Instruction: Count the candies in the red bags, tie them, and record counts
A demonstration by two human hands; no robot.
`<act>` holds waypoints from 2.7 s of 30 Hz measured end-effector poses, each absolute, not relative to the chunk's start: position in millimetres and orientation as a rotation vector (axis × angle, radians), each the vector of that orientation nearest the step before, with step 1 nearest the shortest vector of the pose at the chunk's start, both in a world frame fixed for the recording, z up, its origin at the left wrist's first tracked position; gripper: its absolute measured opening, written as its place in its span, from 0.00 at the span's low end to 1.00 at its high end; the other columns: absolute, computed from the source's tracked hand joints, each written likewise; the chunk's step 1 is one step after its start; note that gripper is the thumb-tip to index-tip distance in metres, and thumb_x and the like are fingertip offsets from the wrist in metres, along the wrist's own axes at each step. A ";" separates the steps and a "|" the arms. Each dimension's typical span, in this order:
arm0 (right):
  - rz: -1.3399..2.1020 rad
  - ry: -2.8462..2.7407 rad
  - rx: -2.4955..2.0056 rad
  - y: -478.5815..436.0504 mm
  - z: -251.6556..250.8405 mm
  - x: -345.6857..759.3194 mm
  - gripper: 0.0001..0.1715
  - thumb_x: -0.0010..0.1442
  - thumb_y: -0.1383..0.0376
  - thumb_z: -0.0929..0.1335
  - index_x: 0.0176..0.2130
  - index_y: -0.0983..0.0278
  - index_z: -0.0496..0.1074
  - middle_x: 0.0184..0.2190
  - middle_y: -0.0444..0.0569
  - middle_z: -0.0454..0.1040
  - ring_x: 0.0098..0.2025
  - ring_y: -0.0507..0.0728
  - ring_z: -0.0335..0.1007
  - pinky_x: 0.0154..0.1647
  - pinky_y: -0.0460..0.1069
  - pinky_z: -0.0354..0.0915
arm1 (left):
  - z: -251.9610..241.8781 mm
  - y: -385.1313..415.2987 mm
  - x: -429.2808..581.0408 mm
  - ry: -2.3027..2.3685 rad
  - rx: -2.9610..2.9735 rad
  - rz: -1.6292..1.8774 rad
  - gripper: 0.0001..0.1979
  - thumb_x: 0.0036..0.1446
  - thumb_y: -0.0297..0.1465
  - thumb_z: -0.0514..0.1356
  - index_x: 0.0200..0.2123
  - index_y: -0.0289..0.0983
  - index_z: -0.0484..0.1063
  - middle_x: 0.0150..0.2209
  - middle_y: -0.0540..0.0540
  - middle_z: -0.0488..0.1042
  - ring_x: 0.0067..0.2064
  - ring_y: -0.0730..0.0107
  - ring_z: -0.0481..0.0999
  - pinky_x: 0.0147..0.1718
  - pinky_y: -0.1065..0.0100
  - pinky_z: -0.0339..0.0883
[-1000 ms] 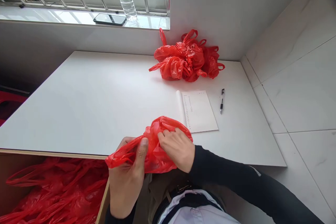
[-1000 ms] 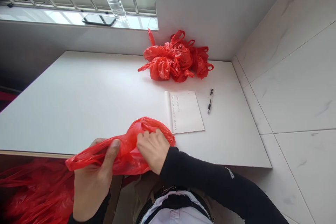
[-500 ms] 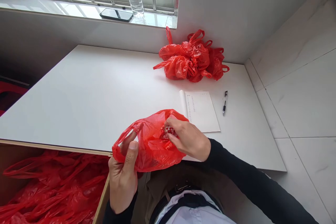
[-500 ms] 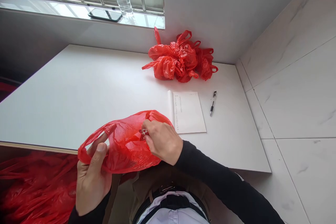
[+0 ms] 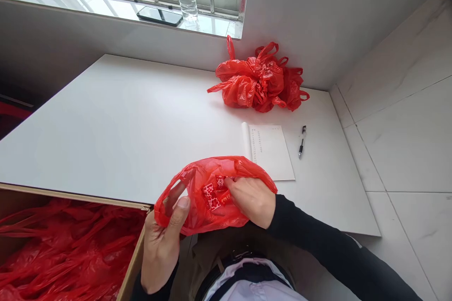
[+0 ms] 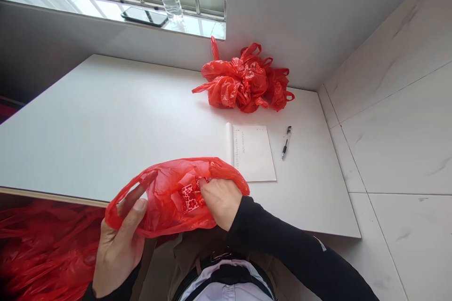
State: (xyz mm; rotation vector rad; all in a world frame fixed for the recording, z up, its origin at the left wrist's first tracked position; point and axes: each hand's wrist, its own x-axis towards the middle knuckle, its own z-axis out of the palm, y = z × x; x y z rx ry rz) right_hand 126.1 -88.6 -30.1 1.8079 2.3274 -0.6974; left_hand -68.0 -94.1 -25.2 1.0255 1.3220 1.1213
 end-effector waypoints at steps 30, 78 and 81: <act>-0.945 2.316 1.798 -104.8 -43.6 131.5 0.24 0.68 0.69 0.60 0.62 0.66 0.63 0.33 0.52 0.79 0.33 0.62 0.77 0.27 0.51 0.62 | -37.9 -91.1 -87.2 1.199 1.286 1.006 0.26 0.58 0.35 0.67 0.61 0.47 0.71 0.25 0.52 0.70 0.26 0.68 0.68 0.26 0.69 0.67; -1.695 2.521 1.845 -82.0 -43.9 124.4 0.07 0.66 0.69 0.61 0.45 0.60 0.65 0.30 0.40 0.73 0.29 0.52 0.70 0.31 0.46 0.64 | -48.1 -104.3 -78.9 1.388 0.985 1.250 0.22 0.56 0.38 0.68 0.55 0.45 0.77 0.30 0.48 0.76 0.33 0.61 0.74 0.33 0.65 0.72; -1.644 2.583 1.818 -81.0 -43.8 124.8 0.12 0.67 0.73 0.59 0.44 0.61 0.67 0.33 0.41 0.73 0.31 0.51 0.70 0.34 0.46 0.65 | -46.3 -103.8 -77.7 1.370 0.973 1.281 0.22 0.57 0.36 0.67 0.55 0.46 0.77 0.29 0.50 0.74 0.29 0.66 0.71 0.29 0.67 0.70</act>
